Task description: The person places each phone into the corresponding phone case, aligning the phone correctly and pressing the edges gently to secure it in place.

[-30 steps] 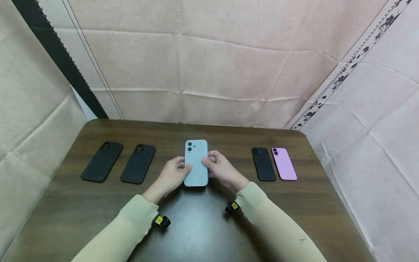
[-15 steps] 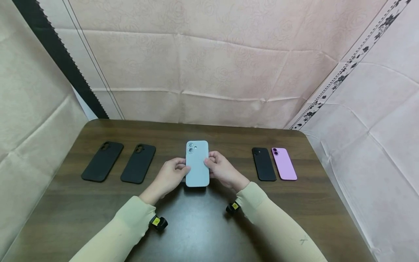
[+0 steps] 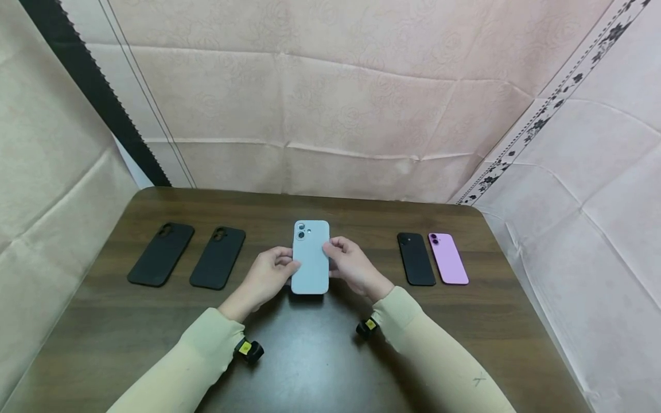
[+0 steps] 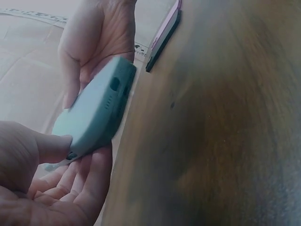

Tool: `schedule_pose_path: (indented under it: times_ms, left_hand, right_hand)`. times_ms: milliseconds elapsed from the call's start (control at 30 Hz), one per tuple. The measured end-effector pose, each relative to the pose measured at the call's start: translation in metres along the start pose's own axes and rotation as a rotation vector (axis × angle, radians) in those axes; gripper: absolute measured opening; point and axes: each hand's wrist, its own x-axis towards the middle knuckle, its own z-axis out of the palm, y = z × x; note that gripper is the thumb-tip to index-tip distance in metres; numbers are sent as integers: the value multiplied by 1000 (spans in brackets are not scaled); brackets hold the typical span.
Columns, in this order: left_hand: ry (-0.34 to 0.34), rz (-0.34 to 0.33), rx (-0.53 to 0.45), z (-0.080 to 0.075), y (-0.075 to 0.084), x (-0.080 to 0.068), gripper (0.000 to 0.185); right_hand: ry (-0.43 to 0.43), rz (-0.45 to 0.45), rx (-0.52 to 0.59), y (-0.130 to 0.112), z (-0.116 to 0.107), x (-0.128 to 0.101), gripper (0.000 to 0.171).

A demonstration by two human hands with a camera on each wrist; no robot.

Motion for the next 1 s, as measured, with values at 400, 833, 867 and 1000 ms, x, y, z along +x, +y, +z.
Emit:
schedule_pose_path:
  times_ms: [400, 833, 867, 1000]
  left_hand:
    - [-12, 4, 42, 1, -1, -1, 33]
    - [-15, 33, 53, 2, -1, -1, 32]
    - [-14, 32, 54, 2, -1, -1, 32]
    - [-20, 24, 57, 1, 1, -2, 32]
  right_hand:
    - [112, -7, -46, -1, 2, -1, 34]
    - [108, -18, -61, -5, 2, -4, 31]
    - [110, -16, -61, -5, 2, -3, 30]
    - [124, -2, -65, -4, 3, -3, 29]
